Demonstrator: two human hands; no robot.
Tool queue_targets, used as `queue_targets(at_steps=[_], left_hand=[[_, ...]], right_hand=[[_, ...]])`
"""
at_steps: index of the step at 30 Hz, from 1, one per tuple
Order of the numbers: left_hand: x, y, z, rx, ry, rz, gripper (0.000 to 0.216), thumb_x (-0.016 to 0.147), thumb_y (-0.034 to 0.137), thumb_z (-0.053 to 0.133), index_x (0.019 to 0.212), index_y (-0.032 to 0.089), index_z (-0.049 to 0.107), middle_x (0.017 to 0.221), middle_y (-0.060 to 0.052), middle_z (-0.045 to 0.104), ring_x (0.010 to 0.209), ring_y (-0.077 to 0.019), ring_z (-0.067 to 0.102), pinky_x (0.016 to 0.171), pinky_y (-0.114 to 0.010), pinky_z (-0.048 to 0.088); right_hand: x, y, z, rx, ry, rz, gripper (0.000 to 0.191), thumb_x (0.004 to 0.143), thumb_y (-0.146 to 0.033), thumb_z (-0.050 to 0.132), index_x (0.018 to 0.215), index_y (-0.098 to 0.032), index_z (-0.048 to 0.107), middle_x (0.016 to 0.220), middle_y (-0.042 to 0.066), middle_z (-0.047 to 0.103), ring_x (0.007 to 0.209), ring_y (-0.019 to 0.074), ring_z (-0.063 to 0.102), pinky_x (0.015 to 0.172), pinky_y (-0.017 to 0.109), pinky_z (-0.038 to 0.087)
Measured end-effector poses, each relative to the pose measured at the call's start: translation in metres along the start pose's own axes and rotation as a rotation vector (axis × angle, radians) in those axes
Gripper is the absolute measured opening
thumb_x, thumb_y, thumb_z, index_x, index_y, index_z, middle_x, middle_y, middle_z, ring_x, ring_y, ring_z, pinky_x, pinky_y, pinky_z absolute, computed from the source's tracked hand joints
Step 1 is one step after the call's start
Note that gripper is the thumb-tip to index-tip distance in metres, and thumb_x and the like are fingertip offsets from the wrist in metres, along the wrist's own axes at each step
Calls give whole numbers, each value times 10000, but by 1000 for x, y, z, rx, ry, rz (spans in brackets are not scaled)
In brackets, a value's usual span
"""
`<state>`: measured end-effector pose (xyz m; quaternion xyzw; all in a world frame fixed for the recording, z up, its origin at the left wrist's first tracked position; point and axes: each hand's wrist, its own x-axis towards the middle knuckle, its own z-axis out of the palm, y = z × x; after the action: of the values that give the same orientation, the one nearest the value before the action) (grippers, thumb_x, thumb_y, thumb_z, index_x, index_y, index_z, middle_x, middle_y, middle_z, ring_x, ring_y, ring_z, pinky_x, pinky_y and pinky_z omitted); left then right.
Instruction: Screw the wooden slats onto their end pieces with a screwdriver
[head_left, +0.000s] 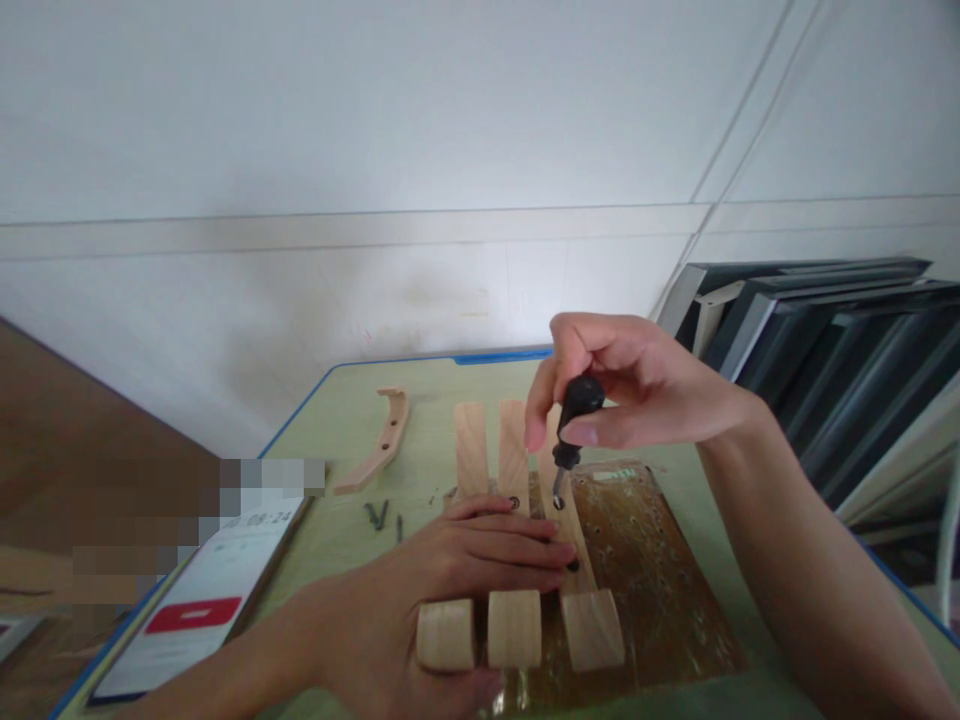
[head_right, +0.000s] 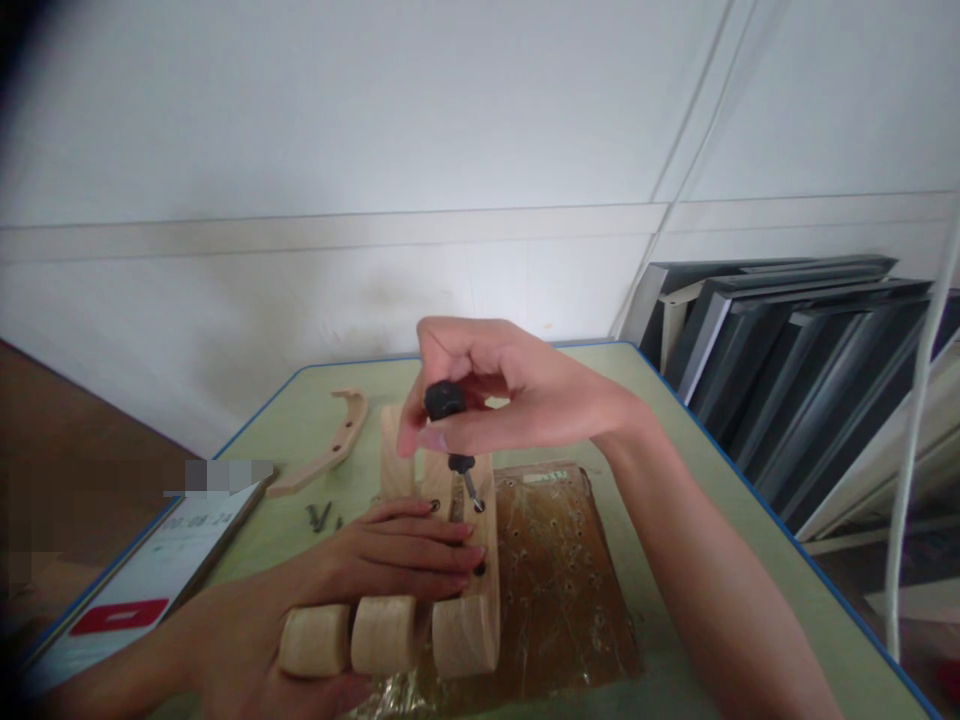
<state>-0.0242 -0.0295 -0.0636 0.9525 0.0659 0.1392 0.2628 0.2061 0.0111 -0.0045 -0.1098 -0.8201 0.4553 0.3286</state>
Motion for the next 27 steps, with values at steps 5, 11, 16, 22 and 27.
queue_targets(at_steps=[5, 11, 16, 22, 27], left_hand=[[1, 0, -2, 38, -15, 7, 618, 715, 225, 554, 1290, 208, 327, 1330, -33, 498, 1249, -181, 440, 1107, -342, 229], [-1, 1, -2, 68, -11, 1, 596, 724, 225, 540, 1283, 191, 337, 1330, -21, 499, 1256, -157, 432, 1114, -318, 218], [-2, -2, 0, 10, -27, 21, 532, 775, 273, 474, 1281, 161, 354, 1329, -40, 498, 1249, -207, 440, 1103, -369, 225], [-2, -2, 3, -17, 5, 0, 624, 715, 237, 559, 1299, 216, 340, 1322, -42, 507, 1248, -198, 441, 1112, -352, 215], [-1, -2, 1, -23, -7, -9, 628, 722, 243, 553, 1308, 224, 328, 1332, -39, 496, 1251, -200, 436, 1111, -354, 209]], right_hand=[[-1, 0, 0, -7, 2, 36, 188, 778, -10, 524, 855, -134, 405, 704, 26, 631, 644, 82, 571, 583, 211, 436], [-1, 4, -8, 49, -104, -14, 274, 894, -198, 457, 1144, -85, 450, 808, 37, 584, 565, 16, 455, 458, 108, 370], [-6, 1, -12, 96, -142, 24, 263, 940, -203, 349, 1119, -56, 474, 925, 90, 575, 637, 34, 527, 574, 170, 465], [-7, 0, -14, 105, -111, 50, 251, 922, -160, 389, 1120, -48, 495, 950, 106, 599, 660, 44, 580, 592, 172, 494], [-2, 4, -11, 84, -83, -8, 230, 905, -151, 428, 1082, -29, 510, 897, 117, 633, 650, 48, 584, 553, 156, 479]])
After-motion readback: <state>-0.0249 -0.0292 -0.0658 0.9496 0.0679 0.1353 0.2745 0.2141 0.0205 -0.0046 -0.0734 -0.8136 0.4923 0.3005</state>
